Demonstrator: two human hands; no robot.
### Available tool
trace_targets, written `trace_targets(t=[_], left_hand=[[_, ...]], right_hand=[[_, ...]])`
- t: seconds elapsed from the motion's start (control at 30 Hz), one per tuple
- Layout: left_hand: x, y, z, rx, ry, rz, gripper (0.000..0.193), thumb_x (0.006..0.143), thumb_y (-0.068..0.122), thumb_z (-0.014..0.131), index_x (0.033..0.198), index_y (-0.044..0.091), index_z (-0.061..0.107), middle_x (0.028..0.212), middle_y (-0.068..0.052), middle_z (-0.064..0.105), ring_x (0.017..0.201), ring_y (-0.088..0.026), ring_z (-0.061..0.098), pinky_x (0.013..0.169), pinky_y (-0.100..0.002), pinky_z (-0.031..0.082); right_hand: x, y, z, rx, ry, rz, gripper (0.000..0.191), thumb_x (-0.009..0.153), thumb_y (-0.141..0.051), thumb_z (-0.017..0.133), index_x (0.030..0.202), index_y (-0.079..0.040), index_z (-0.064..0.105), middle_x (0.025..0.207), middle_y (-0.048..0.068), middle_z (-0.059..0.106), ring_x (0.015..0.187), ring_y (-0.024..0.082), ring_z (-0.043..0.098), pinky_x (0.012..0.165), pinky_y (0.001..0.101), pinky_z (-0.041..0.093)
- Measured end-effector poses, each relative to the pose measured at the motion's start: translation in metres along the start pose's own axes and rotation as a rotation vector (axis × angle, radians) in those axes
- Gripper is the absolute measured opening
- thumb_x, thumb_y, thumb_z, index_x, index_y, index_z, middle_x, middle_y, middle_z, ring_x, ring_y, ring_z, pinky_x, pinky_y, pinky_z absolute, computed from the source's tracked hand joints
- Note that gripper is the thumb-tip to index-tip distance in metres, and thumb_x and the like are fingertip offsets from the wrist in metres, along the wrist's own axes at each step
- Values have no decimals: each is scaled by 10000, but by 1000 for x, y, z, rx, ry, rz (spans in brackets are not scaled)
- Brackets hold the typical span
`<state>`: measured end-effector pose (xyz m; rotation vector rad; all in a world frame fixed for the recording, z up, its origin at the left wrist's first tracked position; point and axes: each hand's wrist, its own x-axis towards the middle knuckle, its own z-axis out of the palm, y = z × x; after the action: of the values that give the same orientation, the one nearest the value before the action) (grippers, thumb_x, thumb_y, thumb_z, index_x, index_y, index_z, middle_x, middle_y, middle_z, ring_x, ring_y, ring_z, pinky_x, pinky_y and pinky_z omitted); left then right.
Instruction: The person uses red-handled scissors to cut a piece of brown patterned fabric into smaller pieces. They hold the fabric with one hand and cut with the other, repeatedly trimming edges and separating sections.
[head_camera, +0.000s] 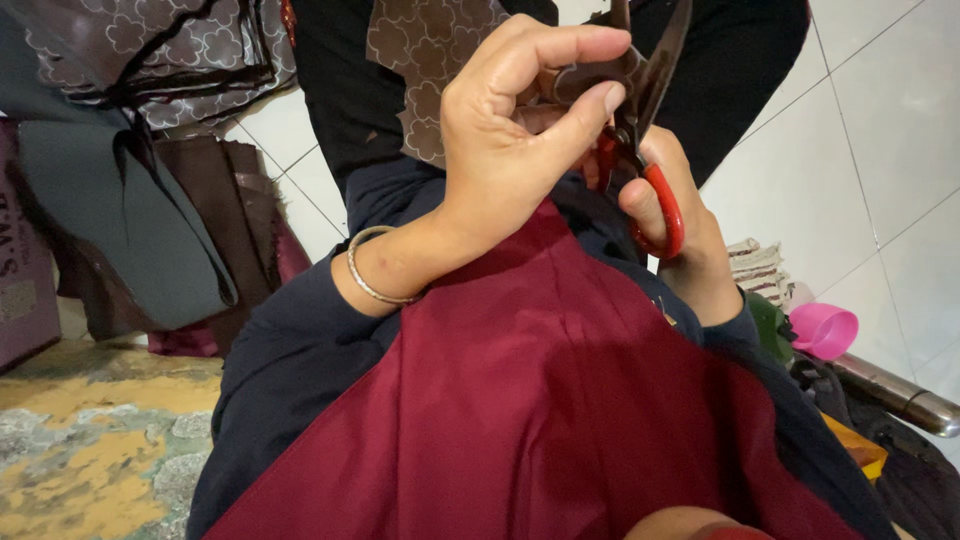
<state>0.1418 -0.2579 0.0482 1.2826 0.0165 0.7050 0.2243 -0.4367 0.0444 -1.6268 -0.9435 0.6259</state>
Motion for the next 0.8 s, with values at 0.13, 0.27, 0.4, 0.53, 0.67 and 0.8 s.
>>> trace_targets(t=[0.13, 0.27, 0.4, 0.53, 0.67, 0.8], left_hand=[[0, 1, 1, 49, 21, 28, 213, 1039, -105, 729, 1204, 18, 675, 1060, 23, 565, 917, -18, 672, 749, -155, 623], [1, -3, 2, -10, 33, 32, 193, 1054, -93, 746, 1201, 16, 685, 1035, 23, 577, 847, -14, 659, 667, -144, 569], [0, -7, 2, -159, 49, -15, 159, 1066, -90, 729, 1193, -3, 690, 1005, -1, 615, 831, -44, 685, 655, -175, 572], [-1, -7, 2, -225, 59, -16, 132, 1077, -93, 714, 1179, -15, 686, 1005, -12, 630, 836, -62, 687, 676, -188, 570], [-1, -6, 2, -159, 76, 55, 116, 1056, -107, 712, 1130, -21, 687, 995, -13, 610, 823, -61, 670, 699, -186, 550], [-1, -5, 3, -195, 95, 43, 121, 1051, -106, 717, 1122, -11, 695, 980, -2, 590, 794, -44, 656, 631, -158, 527]], right_hand=[[5, 8, -6, 69, -102, 73, 832, 937, -846, 508, 1043, -23, 563, 901, 39, 540, 830, 139, 511, 741, 263, 419], [14, 10, -7, 48, -109, 40, 857, 920, -876, 484, 1023, -29, 564, 869, 28, 541, 798, 128, 507, 712, 250, 409], [28, -6, -3, 15, -200, -26, 866, 901, -872, 443, 1120, -49, 602, 953, 26, 570, 805, 110, 532, 718, 230, 422], [2, -33, 6, 128, -52, 132, 860, 1028, -765, 493, 1429, -4, 491, 1139, 82, 547, 1076, 170, 521, 985, 292, 413], [-10, -39, 7, 105, -33, 191, 843, 1046, -732, 481, 1482, -12, 446, 1234, 92, 548, 1169, 187, 528, 1052, 325, 420], [0, -34, 7, 74, -51, 150, 811, 1047, -737, 465, 1453, -35, 459, 1216, 85, 558, 1118, 181, 530, 1024, 328, 443]])
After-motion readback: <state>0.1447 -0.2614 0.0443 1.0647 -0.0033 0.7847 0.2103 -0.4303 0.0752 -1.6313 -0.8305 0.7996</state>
